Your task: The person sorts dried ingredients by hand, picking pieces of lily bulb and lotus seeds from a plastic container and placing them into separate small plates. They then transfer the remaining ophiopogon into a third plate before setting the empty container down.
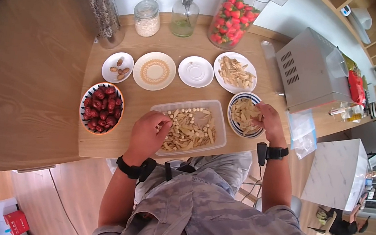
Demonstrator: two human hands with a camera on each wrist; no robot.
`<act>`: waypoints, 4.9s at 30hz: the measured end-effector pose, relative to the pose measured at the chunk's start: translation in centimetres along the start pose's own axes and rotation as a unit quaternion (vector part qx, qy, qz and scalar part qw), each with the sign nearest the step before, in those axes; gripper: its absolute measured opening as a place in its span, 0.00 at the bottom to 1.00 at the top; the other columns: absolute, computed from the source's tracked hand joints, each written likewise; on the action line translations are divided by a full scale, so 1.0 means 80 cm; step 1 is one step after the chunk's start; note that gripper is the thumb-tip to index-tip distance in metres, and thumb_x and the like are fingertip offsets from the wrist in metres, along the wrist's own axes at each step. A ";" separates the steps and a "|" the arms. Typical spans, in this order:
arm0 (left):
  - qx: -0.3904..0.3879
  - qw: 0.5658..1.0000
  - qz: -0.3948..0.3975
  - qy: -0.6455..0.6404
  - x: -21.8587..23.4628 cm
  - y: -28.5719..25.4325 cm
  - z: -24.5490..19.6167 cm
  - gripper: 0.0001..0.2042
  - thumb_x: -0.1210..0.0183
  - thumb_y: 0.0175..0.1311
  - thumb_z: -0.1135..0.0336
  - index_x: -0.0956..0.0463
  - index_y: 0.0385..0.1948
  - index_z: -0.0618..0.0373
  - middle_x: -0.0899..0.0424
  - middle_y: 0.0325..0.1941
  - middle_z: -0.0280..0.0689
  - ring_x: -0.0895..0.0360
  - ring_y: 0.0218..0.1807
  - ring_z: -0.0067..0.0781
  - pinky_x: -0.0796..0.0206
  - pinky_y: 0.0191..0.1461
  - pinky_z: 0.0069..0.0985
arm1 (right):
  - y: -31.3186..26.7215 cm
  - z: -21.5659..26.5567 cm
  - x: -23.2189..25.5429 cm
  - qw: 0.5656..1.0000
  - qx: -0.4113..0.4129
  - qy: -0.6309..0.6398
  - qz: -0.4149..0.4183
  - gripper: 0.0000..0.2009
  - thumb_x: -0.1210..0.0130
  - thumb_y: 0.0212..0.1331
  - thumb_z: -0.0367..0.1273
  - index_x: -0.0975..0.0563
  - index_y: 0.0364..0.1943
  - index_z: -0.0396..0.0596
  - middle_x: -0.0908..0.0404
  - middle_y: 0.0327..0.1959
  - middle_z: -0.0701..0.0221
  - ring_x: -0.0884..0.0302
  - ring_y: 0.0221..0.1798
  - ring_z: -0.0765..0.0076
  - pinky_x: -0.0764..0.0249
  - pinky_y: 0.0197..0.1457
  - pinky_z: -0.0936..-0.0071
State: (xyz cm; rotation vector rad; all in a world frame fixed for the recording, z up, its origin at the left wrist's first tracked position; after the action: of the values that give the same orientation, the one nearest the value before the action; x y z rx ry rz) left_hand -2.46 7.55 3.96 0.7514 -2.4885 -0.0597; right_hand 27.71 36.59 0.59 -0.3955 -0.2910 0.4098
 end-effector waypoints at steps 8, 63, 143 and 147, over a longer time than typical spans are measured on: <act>-0.001 1.000 0.006 0.004 0.001 0.001 -0.002 0.03 0.34 0.64 0.71 0.17 0.35 0.59 0.14 0.36 0.42 0.16 0.38 0.45 0.25 0.40 0.36 | -0.008 -0.002 0.016 1.000 0.027 0.005 -0.012 0.23 0.46 0.77 0.47 0.23 0.59 0.41 0.18 0.52 0.67 0.17 0.45 0.70 0.17 0.48 0.73; -0.042 0.998 0.009 0.056 -0.002 -0.008 0.003 0.04 0.32 0.61 0.72 0.16 0.35 0.58 0.14 0.36 0.41 0.17 0.41 0.46 0.25 0.45 0.37 | -0.067 0.005 -0.244 0.824 0.279 -0.378 0.316 0.08 0.39 0.60 0.30 0.16 0.41 0.43 0.13 0.39 0.56 0.15 0.42 0.48 0.21 0.48 0.58; -0.055 0.993 0.036 0.095 -0.012 -0.004 -0.007 0.04 0.33 0.61 0.68 0.16 0.33 0.56 0.14 0.38 0.40 0.18 0.46 0.49 0.26 0.50 0.42 | -0.006 0.010 0.004 0.980 0.127 -0.150 -0.017 0.13 0.36 0.65 0.26 0.17 0.51 0.32 0.11 0.38 0.67 0.16 0.36 0.78 0.19 0.42 0.78; -0.057 0.993 0.037 0.097 -0.013 -0.003 -0.006 0.04 0.33 0.61 0.68 0.16 0.33 0.56 0.14 0.39 0.40 0.18 0.47 0.49 0.26 0.50 0.42 | -0.009 0.015 0.010 0.981 0.128 -0.142 -0.028 0.13 0.38 0.68 0.28 0.17 0.52 0.33 0.12 0.40 0.66 0.15 0.39 0.76 0.18 0.44 0.78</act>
State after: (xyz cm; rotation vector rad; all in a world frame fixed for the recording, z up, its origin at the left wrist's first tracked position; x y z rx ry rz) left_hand -1.39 7.90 3.79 0.5893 -2.3044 -0.0961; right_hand 28.22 36.70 2.09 -0.0745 -0.5200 0.4434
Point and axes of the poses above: each hand's wrist, its own y-axis towards the middle knuckle, its own x-axis out of the back of the hand, z = x × y, the point moved 5 cm from there along y, towards the middle knuckle
